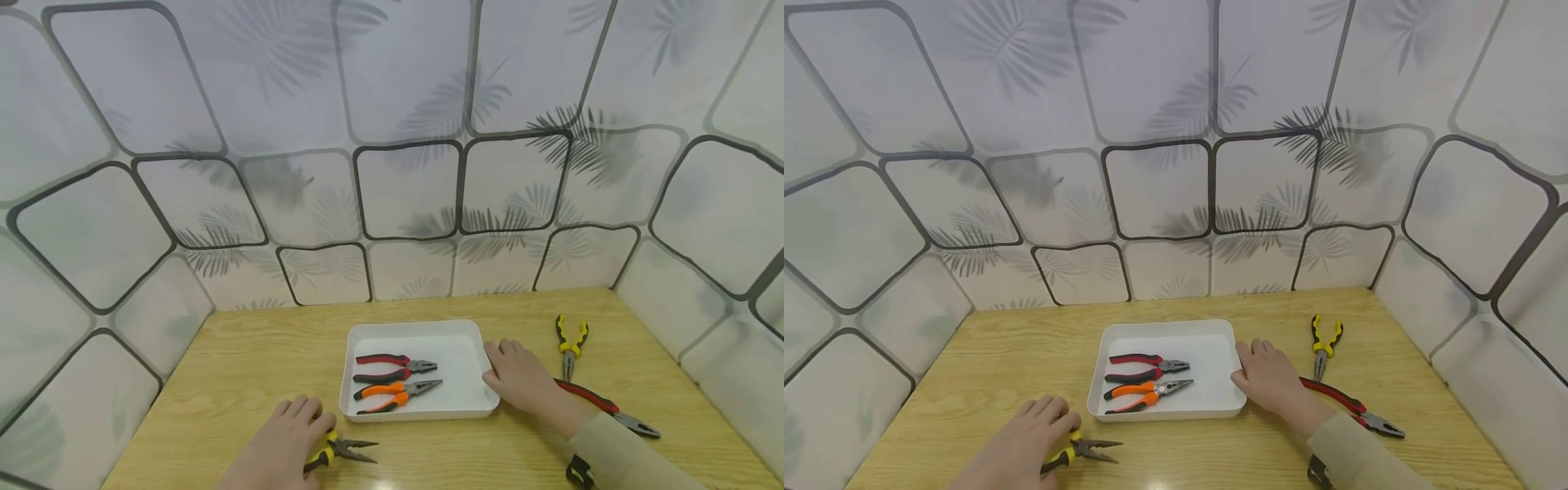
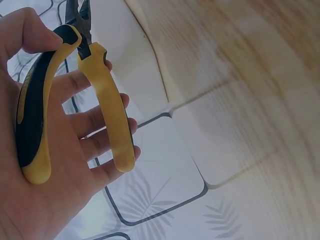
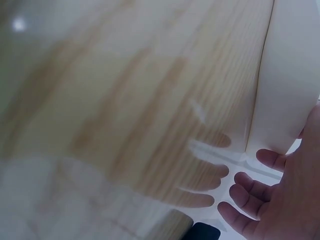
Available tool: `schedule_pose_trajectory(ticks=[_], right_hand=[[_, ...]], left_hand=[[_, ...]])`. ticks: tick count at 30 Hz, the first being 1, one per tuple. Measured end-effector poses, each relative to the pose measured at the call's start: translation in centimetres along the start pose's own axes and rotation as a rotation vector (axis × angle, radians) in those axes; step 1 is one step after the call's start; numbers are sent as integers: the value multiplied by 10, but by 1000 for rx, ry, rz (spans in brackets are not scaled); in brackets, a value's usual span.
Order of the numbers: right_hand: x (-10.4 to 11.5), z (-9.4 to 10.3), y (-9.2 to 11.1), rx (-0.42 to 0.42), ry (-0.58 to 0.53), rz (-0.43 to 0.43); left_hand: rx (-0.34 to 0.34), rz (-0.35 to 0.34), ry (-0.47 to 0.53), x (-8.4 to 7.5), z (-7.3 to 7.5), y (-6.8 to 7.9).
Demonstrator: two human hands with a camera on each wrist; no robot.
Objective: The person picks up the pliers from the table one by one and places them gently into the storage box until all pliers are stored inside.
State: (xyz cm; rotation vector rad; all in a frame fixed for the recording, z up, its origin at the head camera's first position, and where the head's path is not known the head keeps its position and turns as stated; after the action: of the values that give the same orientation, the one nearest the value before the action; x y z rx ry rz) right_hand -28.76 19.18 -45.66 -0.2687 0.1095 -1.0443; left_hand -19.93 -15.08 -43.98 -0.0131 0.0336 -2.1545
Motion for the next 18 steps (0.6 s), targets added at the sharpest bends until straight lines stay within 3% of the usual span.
schedule_pose_trajectory(ticks=[18], right_hand=[[-4,-5,-5,44,12,-19]], left_hand=[[-52,-21,6,-1,11,-6]])
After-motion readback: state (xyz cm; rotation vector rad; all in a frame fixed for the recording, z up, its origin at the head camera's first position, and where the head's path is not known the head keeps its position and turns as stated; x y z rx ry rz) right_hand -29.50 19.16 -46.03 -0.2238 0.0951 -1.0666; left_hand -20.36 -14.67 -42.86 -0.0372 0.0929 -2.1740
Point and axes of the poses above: each hand's wrist, its own y-axis away from the middle knuckle, its own z-axis out of the back of the hand, x = y × z, the point moved 7 cm from there along -y, towards the middle knuckle, and after that the axes turned 6 degrees about z, right-handed, at the moved point
